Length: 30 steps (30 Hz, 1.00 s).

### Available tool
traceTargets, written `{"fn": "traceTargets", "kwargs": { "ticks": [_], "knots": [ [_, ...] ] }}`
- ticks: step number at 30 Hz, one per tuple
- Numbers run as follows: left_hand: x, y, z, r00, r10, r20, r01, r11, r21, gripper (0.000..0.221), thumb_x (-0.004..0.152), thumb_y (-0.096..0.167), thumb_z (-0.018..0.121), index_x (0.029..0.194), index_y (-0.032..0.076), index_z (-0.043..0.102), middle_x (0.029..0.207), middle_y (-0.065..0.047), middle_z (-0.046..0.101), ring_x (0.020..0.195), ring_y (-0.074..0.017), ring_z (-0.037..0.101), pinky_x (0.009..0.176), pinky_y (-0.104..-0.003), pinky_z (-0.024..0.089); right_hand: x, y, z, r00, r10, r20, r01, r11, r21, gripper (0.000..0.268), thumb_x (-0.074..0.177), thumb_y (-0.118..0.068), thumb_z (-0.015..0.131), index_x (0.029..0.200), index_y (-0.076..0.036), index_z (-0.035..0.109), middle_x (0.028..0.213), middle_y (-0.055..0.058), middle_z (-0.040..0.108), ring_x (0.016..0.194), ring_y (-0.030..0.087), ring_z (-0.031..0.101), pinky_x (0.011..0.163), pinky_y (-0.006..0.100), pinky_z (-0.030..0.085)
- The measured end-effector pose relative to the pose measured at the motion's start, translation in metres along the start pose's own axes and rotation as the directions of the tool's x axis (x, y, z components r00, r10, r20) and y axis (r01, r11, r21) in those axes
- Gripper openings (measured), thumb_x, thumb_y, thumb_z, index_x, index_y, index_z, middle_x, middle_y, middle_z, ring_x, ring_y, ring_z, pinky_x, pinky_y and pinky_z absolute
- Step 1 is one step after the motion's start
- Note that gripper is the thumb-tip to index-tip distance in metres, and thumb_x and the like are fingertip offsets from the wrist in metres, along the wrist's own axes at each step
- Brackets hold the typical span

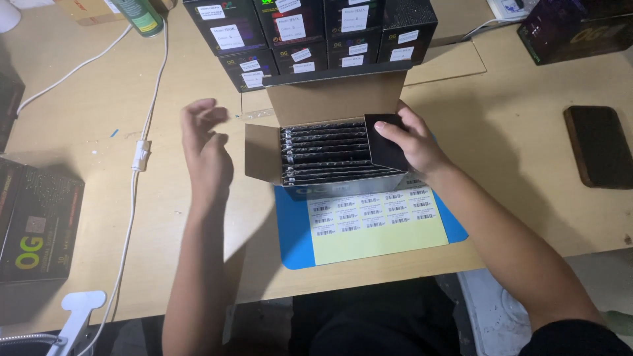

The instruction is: Inspecting smartphone screens and placing them into protective sleeves and boxes.

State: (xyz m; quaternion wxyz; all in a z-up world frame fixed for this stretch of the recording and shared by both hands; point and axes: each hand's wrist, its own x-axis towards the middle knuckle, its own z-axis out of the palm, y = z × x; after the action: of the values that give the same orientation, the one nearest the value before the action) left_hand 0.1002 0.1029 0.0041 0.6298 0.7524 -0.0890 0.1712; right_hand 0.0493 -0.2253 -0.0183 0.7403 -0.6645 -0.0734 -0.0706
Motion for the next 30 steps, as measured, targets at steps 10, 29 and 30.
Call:
{"fn": "traceTargets", "kwargs": {
  "ticks": [10, 29, 30],
  "knots": [
    [-0.024, 0.045, 0.034, 0.777, -0.129, 0.616, 0.284, 0.945, -0.160, 0.080, 0.100, 0.039, 0.060, 0.161, 0.005, 0.022, 0.160, -0.034, 0.033, 0.155, -0.0523, 0.015, 0.120, -0.069, -0.001, 0.007, 0.016, -0.010, 0.992, 0.126, -0.017, -0.125, 0.991, 0.053, 0.032, 0.094, -0.025, 0.074, 0.121, -0.008, 0.069, 0.075, 0.004, 0.063, 0.064, 0.009, 0.057, 0.058, 0.022, 0.052],
    [-0.101, 0.045, 0.094, 0.529, 0.628, 0.572, -0.839, 0.285, 0.464, 0.035, 0.089, 0.034, 0.069, 0.107, 0.004, 0.070, 0.099, -0.012, 0.062, 0.098, -0.0319, 0.064, 0.086, -0.046, 0.050, 0.006, 0.009, 0.003, 0.998, 0.047, -0.048, -0.036, 0.977, 0.209, 0.023, 0.095, -0.023, 0.063, 0.111, -0.008, 0.070, 0.078, 0.001, 0.057, 0.072, 0.008, 0.054, 0.065, 0.022, 0.044],
    [-0.102, 0.043, 0.095, 0.533, 0.613, 0.583, -0.839, 0.295, 0.457, 0.037, 0.090, 0.034, 0.069, 0.110, 0.002, 0.070, 0.101, -0.014, 0.063, 0.100, -0.0338, 0.064, 0.086, -0.046, 0.050, 0.006, 0.016, -0.001, 0.997, 0.054, -0.055, -0.042, 0.979, 0.198, 0.022, 0.095, -0.023, 0.064, 0.110, -0.009, 0.071, 0.078, 0.001, 0.059, 0.073, 0.009, 0.055, 0.066, 0.022, 0.044]
  ]
}}
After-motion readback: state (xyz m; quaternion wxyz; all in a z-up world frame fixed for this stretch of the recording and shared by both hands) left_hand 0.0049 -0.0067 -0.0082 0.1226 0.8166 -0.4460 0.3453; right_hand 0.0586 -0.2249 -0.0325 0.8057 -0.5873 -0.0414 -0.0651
